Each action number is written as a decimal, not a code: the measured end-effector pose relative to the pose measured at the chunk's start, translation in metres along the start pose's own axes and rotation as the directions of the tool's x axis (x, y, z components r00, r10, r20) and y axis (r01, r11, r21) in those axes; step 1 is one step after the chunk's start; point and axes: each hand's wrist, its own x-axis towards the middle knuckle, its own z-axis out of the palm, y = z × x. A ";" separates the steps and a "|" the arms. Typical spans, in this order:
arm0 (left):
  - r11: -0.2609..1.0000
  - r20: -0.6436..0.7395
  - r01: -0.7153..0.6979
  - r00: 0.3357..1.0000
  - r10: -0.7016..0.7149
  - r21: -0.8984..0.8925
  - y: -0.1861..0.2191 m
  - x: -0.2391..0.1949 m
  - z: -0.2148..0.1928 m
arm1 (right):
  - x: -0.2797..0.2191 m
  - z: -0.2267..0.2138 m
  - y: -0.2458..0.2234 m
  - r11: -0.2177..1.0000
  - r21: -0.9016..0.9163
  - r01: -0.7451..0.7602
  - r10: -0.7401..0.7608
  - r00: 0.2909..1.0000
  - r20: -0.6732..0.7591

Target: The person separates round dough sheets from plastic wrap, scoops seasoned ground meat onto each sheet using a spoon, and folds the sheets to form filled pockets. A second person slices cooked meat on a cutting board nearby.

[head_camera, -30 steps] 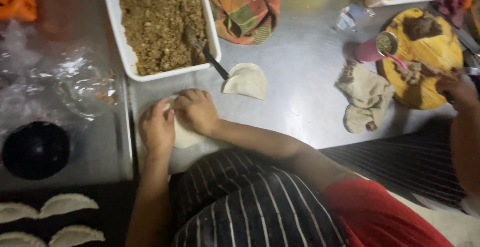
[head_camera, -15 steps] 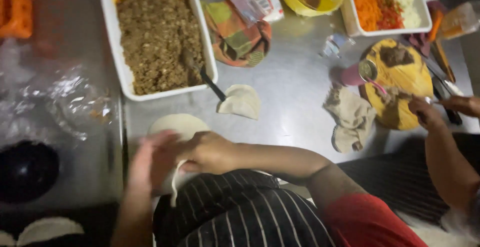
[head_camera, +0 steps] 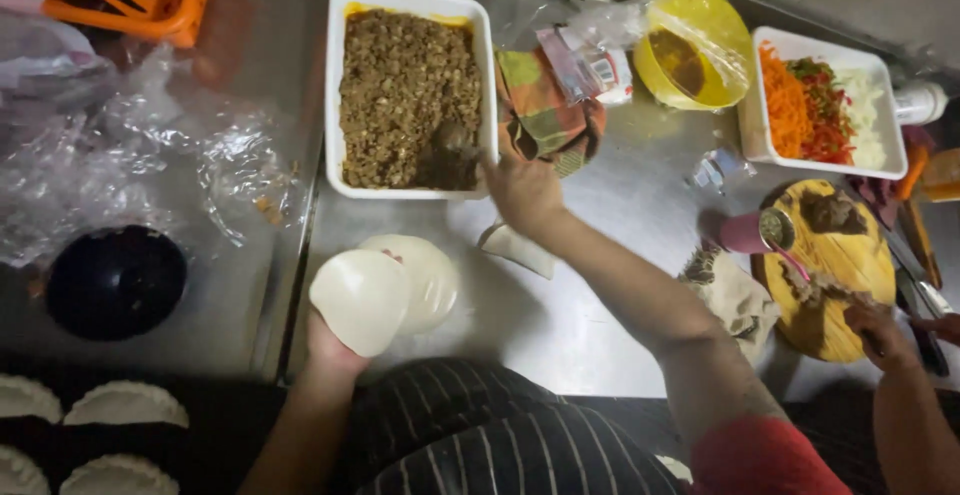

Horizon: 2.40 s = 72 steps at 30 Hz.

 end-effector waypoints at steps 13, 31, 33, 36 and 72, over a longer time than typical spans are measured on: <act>0.995 0.037 -0.018 0.999 0.021 -0.098 0.027 0.019 -0.003 | 0.062 -0.032 -0.007 0.828 0.488 0.278 -0.174 0.953 -0.247; 0.984 0.123 0.013 0.992 0.010 -0.178 0.074 0.070 0.020 | 0.035 0.036 -0.027 0.136 0.989 0.065 -0.257 0.966 -0.028; 0.983 0.130 0.017 0.992 0.007 -0.182 0.079 0.082 0.027 | 0.025 0.038 -0.027 0.011 1.000 -0.021 -0.260 0.965 0.023; 0.980 0.136 0.017 0.991 0.011 -0.200 0.087 0.110 0.047 | 0.013 0.036 -0.029 -0.280 0.948 -0.151 -0.223 0.971 0.089; 0.915 0.245 0.106 0.969 -0.007 -0.390 0.006 0.125 0.162 | -0.033 0.010 -0.004 0.890 0.257 0.377 -0.038 0.623 -0.782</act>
